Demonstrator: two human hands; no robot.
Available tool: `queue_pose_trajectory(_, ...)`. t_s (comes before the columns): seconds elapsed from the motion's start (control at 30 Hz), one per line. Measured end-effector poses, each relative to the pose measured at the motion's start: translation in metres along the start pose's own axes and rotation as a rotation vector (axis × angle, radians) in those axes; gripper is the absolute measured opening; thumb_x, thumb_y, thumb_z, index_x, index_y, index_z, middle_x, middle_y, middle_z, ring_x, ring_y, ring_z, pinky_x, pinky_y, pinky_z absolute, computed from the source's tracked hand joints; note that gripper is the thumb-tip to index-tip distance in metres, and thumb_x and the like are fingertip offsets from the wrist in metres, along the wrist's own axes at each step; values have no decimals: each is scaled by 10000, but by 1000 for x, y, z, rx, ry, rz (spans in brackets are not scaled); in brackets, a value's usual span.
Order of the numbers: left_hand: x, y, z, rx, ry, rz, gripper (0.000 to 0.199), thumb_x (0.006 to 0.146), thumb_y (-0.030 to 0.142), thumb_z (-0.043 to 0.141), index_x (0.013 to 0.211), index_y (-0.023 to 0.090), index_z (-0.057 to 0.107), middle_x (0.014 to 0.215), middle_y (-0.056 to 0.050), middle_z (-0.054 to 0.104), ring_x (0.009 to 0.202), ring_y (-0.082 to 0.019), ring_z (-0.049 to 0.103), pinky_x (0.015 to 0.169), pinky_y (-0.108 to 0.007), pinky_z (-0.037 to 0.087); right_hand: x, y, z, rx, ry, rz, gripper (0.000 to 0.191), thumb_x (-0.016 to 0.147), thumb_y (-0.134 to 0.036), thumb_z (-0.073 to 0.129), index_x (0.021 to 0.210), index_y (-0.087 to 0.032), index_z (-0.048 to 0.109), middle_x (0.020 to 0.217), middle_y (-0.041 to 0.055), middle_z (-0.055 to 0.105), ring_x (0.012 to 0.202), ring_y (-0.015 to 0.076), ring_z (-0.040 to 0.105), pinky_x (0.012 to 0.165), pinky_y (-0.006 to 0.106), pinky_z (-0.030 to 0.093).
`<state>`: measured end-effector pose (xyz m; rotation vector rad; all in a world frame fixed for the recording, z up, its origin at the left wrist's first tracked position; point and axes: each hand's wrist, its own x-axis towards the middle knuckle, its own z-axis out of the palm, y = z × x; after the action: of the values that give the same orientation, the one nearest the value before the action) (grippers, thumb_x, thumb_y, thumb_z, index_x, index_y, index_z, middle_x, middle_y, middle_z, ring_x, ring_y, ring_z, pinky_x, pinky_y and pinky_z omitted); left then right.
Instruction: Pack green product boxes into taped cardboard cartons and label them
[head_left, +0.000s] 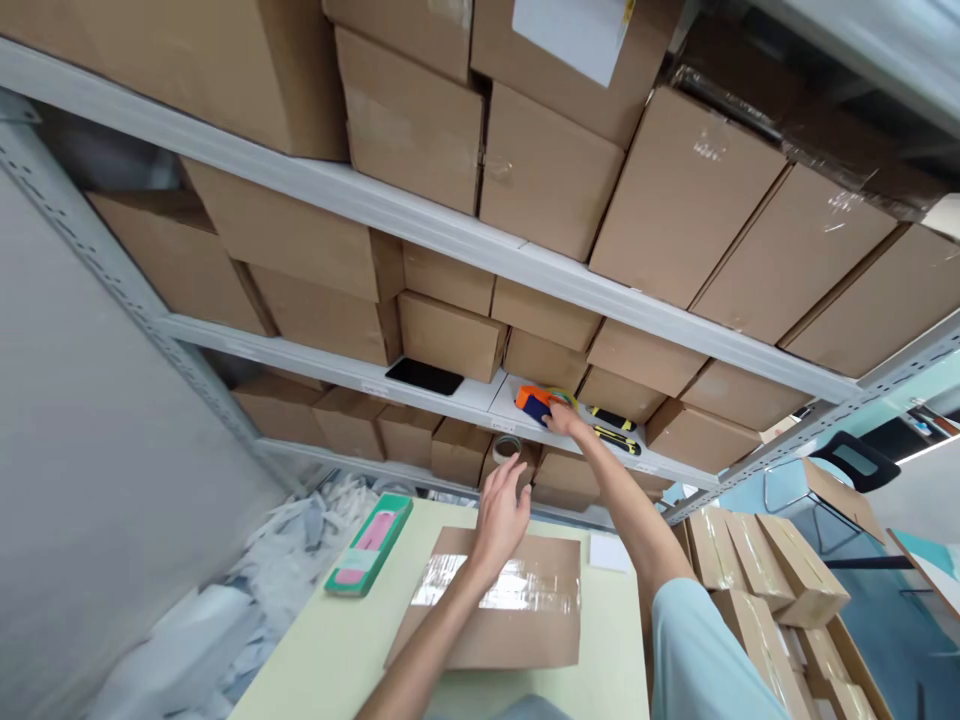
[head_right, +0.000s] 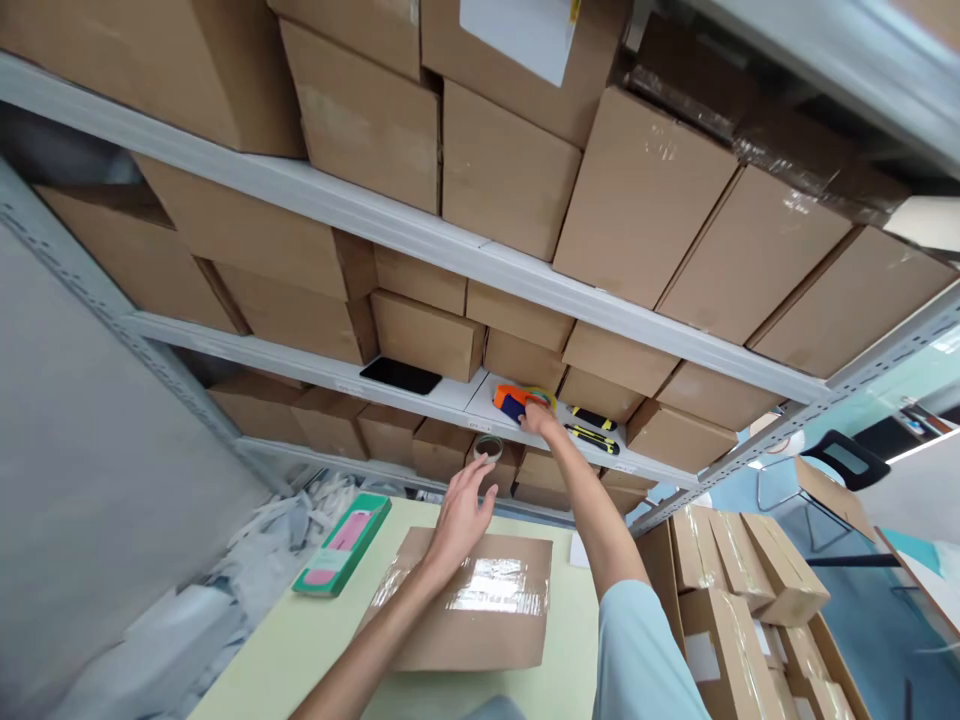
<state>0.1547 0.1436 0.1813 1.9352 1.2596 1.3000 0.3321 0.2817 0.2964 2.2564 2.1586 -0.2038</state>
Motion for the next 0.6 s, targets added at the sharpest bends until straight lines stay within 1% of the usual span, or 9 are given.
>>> queue_pose_trajectory(0.13, -18, -7, -15, -11, -74, -56, 394, 1008, 310, 535, 1328, 192, 731, 1515, -181, 689, 1422, -375, 633, 1228, -605, 510, -15, 4, 6, 32, 22, 84, 561, 1032, -320, 621, 1546, -103, 561, 1551, 227, 627, 1455, 358, 586, 1256, 490, 434)
queue_pose_trajectory(0.17, -26, -11, -22, -5, -87, -78, 407, 1006, 339, 549, 1346, 195, 720, 1534, -179, 676, 1446, -380, 615, 1249, -610, 488, -27, 9, 10, 61, 62, 90, 612, 1057, -357, 580, 1606, -98, 496, 1620, 231, 565, 1522, 359, 519, 1299, 506, 385)
queue_pose_trajectory(0.2, -35, -17, -31, 2, -95, -104, 431, 1001, 362, 563, 1374, 200, 704, 1559, -175, 658, 1477, -382, 590, 1270, -611, 465, -44, 16, 17, 132, 166, 81, 620, 1069, -371, 549, 1617, -86, 486, 1642, 240, 540, 1552, 364, 485, 1322, 523, 353)
queue_pose_trajectory(0.27, -58, -33, -51, 25, -107, -182, 491, 996, 391, 577, 1445, 209, 660, 1619, -169, 608, 1549, -374, 523, 1322, -590, 406, -91, 30, 35, 294, 333, 38, 624, 1097, -390, 466, 1648, -96, 458, 1715, 219, 469, 1627, 338, 391, 1375, 528, 268)
queue_pose_trajectory(0.3, -70, -42, -62, 46, -94, -242, 521, 988, 393, 580, 1469, 201, 640, 1618, -178, 603, 1563, -374, 508, 1339, -583, 384, -121, 36, 45, 379, 360, 26, 633, 1115, -425, 422, 1674, -128, 435, 1742, 190, 447, 1654, 321, 354, 1391, 532, 237)
queue_pose_trajectory(0.37, -93, -60, -83, 86, -81, -353, 590, 973, 422, 601, 1499, 155, 607, 1613, -216, 589, 1569, -395, 499, 1350, -585, 365, -188, 42, 68, 546, 357, 86, 665, 1141, -499, 335, 1731, -194, 360, 1792, 131, 394, 1697, 301, 288, 1403, 564, 205)
queue_pose_trajectory(0.43, -114, -73, -99, 129, -94, -436, 668, 962, 463, 629, 1530, 114, 571, 1623, -242, 570, 1567, -414, 497, 1345, -599, 368, -254, 40, 89, 672, 317, 222, 698, 1150, -549, 276, 1770, -228, 285, 1827, 106, 335, 1719, 297, 246, 1404, 593, 195)
queue_pose_trajectory(0.53, -132, -81, -108, 191, -152, -535, 765, 962, 476, 637, 1585, 53, 503, 1625, -275, 560, 1549, -437, 515, 1300, -629, 422, -329, 25, 116, 730, 282, 397, 731, 1156, -589, 218, 1790, -226, 246, 1849, 88, 286, 1734, 260, 214, 1420, 558, 175)
queue_pose_trajectory(0.6, -135, -82, -103, 211, -189, -565, 784, 985, 484, 630, 1618, 54, 461, 1655, -272, 533, 1553, -439, 512, 1288, -634, 433, -353, 14, 132, 738, 249, 438, 747, 1158, -609, 192, 1795, -222, 233, 1859, 74, 258, 1739, 237, 198, 1426, 523, 173)
